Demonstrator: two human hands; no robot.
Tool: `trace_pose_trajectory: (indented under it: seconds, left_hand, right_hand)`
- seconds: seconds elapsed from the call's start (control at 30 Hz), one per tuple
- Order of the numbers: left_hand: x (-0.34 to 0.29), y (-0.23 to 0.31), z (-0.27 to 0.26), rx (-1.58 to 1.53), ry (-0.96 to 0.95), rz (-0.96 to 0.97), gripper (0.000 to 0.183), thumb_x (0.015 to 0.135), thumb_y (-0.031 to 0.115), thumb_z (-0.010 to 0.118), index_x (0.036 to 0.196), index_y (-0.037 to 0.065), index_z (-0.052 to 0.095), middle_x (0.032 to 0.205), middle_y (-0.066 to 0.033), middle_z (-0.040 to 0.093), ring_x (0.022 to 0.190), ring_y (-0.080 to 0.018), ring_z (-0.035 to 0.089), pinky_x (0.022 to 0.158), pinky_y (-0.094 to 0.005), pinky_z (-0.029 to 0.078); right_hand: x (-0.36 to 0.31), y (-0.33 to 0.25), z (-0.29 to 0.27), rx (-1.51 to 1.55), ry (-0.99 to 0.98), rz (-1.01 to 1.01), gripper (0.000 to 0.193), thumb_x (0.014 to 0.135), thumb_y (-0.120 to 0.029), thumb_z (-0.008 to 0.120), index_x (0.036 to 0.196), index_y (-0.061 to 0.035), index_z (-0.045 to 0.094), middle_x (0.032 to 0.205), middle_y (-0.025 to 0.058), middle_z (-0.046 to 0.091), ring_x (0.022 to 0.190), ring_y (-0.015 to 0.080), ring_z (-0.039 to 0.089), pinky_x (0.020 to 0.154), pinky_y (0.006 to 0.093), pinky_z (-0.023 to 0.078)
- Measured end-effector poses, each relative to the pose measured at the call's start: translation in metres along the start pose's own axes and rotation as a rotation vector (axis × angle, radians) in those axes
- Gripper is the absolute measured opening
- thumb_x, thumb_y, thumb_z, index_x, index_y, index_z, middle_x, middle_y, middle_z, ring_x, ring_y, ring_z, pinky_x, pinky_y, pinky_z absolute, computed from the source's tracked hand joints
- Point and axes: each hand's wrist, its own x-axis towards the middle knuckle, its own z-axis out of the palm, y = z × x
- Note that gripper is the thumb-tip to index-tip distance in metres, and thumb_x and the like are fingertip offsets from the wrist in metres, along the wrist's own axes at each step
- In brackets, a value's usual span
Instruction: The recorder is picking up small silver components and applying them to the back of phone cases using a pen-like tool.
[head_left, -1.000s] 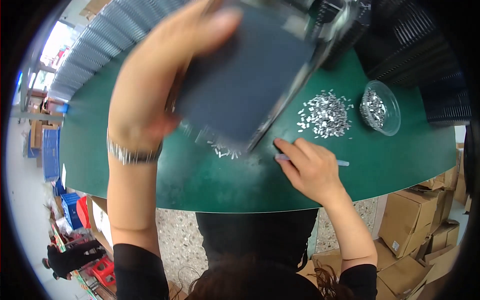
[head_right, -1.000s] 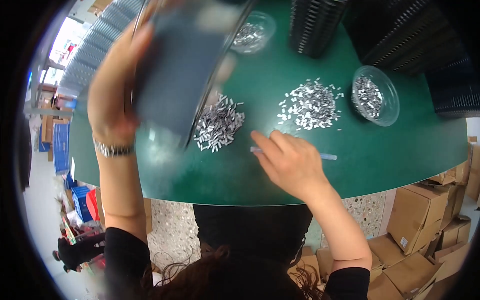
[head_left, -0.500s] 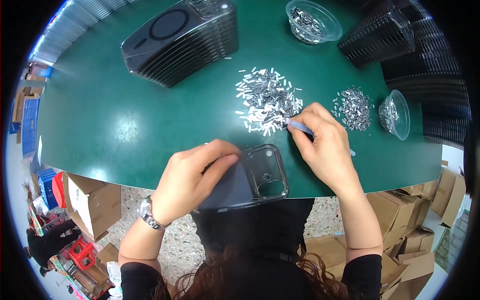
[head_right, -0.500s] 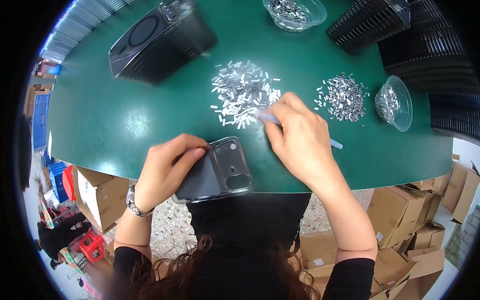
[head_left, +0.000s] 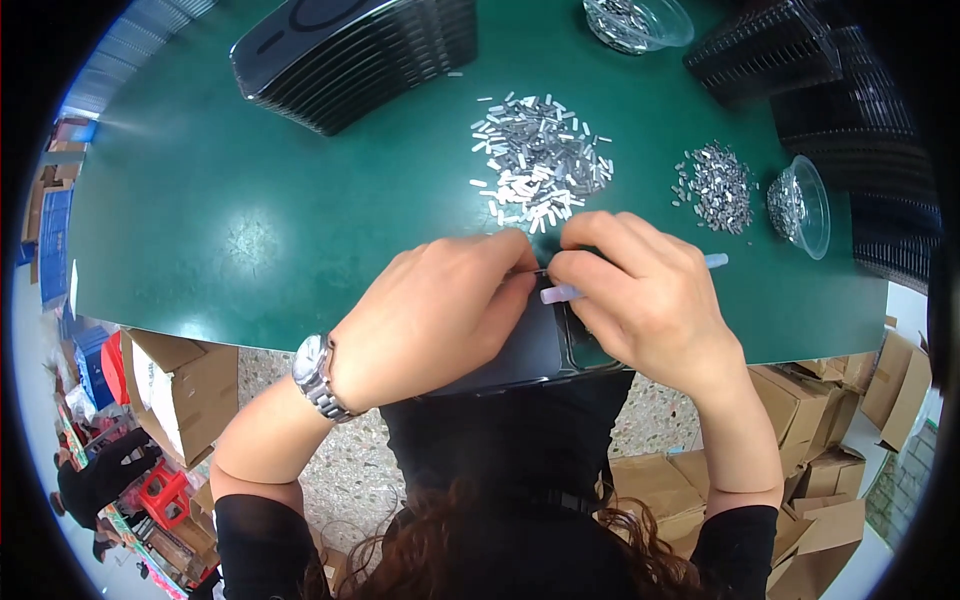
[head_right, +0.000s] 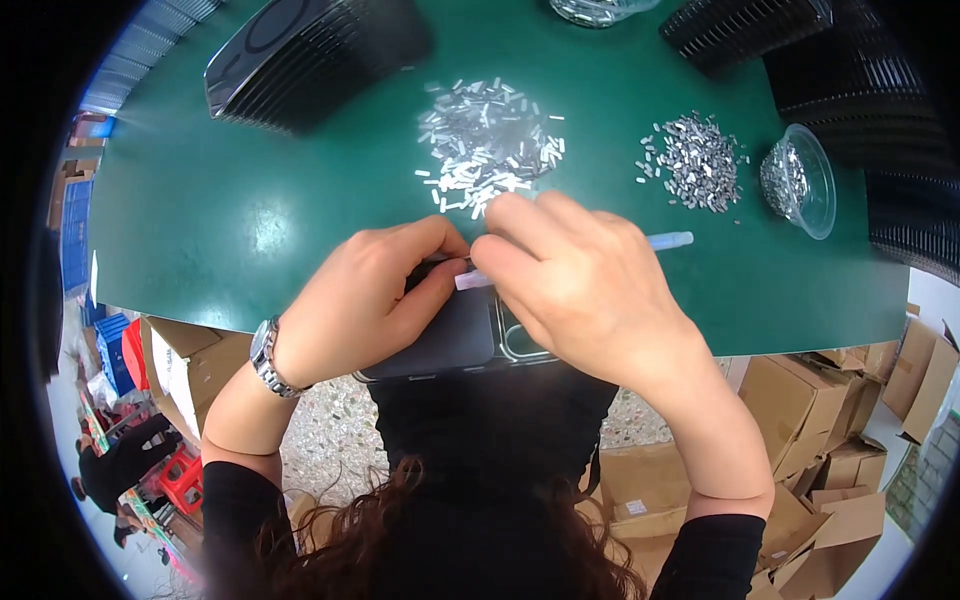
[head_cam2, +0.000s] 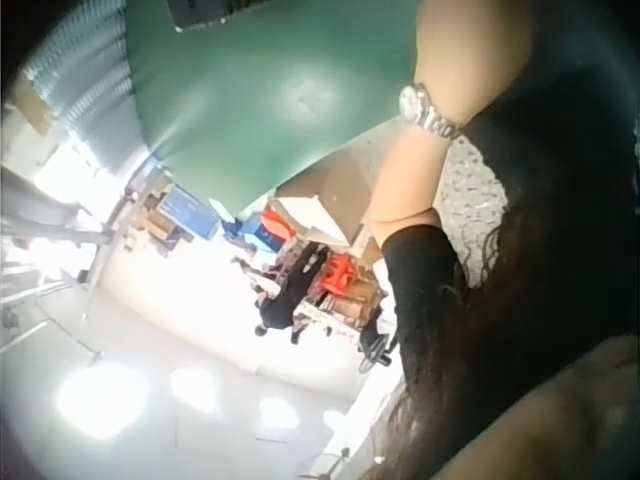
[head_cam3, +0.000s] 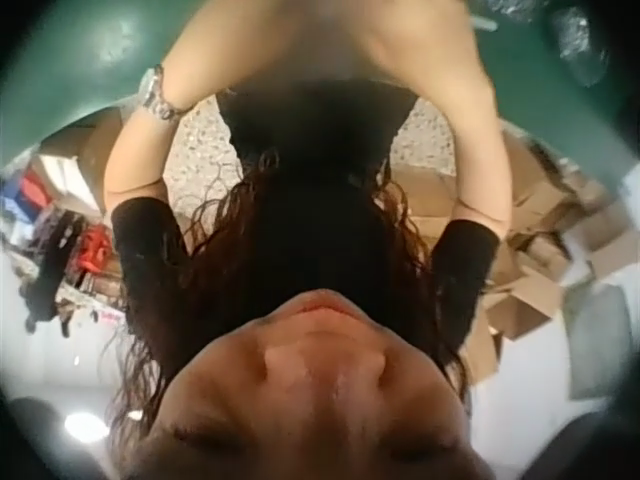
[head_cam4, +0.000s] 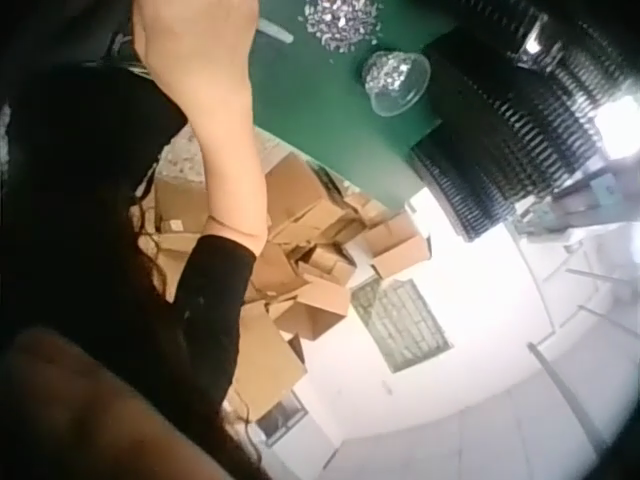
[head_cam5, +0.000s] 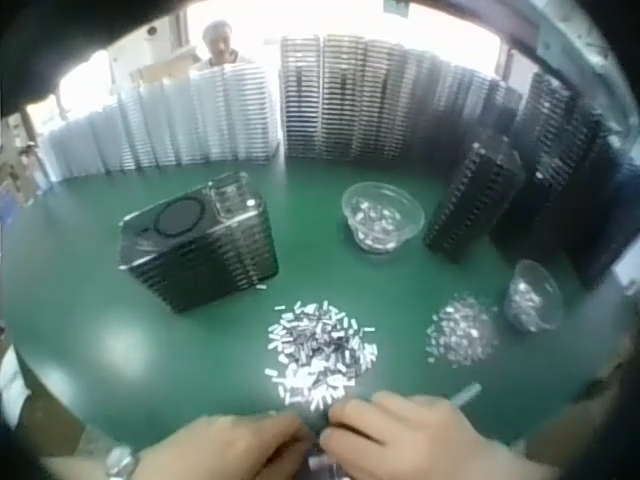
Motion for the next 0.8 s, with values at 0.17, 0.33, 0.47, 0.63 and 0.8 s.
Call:
trace_pose_trajectory:
  seconds: [0.17, 0.33, 0.47, 0.63, 0.8]
  left_hand:
    - [0.007, 0.011, 0.007, 0.086, -0.037, -0.05, 0.01, 0.097, 0.01, 0.068, 0.104, 0.002, 0.067, 0.089, -0.0168, 0.072, 0.08, -0.0386, 0.069, 0.069, -0.0443, 0.053]
    - [0.01, 0.007, 0.018, 0.147, -0.01, 0.043, 0.009, 0.098, 0.011, 0.068, 0.1, 0.004, 0.063, 0.084, -0.0152, 0.069, 0.075, -0.0387, 0.067, 0.065, -0.0469, 0.051]
    - [0.014, 0.012, 0.02, 0.207, -0.02, 0.084, 0.012, 0.099, 0.013, 0.068, 0.097, 0.004, 0.06, 0.084, -0.0146, 0.068, 0.074, -0.0392, 0.066, 0.064, -0.0477, 0.05]
    - [0.016, 0.011, 0.019, 0.224, -0.023, 0.058, 0.017, 0.099, 0.019, 0.069, 0.095, 0.005, 0.061, 0.079, -0.0135, 0.066, 0.071, -0.0391, 0.065, 0.061, -0.048, 0.048]
    - [0.02, 0.013, 0.018, 0.236, -0.059, 0.047, 0.018, 0.099, 0.02, 0.07, 0.095, 0.005, 0.06, 0.077, -0.0137, 0.065, 0.07, -0.039, 0.065, 0.061, -0.0481, 0.048]
  right_hand:
    - [-0.01, 0.001, 0.001, -0.081, -0.01, 0.015, 0.018, 0.08, -0.006, 0.076, 0.087, -0.0065, 0.059, 0.088, 0.0061, 0.056, 0.076, 0.0259, 0.063, 0.061, 0.0416, 0.054]
    - [-0.022, 0.003, 0.003, 0.02, -0.016, 0.135, 0.017, 0.084, -0.006, 0.076, 0.09, -0.0054, 0.06, 0.087, 0.0088, 0.058, 0.078, 0.0304, 0.066, 0.063, 0.0445, 0.053]
    - [-0.033, 0.01, 0.003, 0.121, -0.054, 0.203, 0.015, 0.09, -0.009, 0.076, 0.097, -0.0039, 0.063, 0.089, 0.0106, 0.06, 0.082, 0.0326, 0.067, 0.065, 0.0454, 0.054]
    - [-0.045, 0.014, -0.003, 0.168, -0.035, 0.293, 0.023, 0.095, -0.016, 0.073, 0.114, -0.0039, 0.07, 0.095, 0.0097, 0.062, 0.082, 0.0319, 0.068, 0.067, 0.0446, 0.055]
    - [-0.045, 0.003, -0.002, 0.034, -0.094, 0.27, 0.035, 0.095, -0.018, 0.074, 0.126, -0.0034, 0.071, 0.098, 0.0078, 0.062, 0.082, 0.0275, 0.067, 0.067, 0.0421, 0.056]
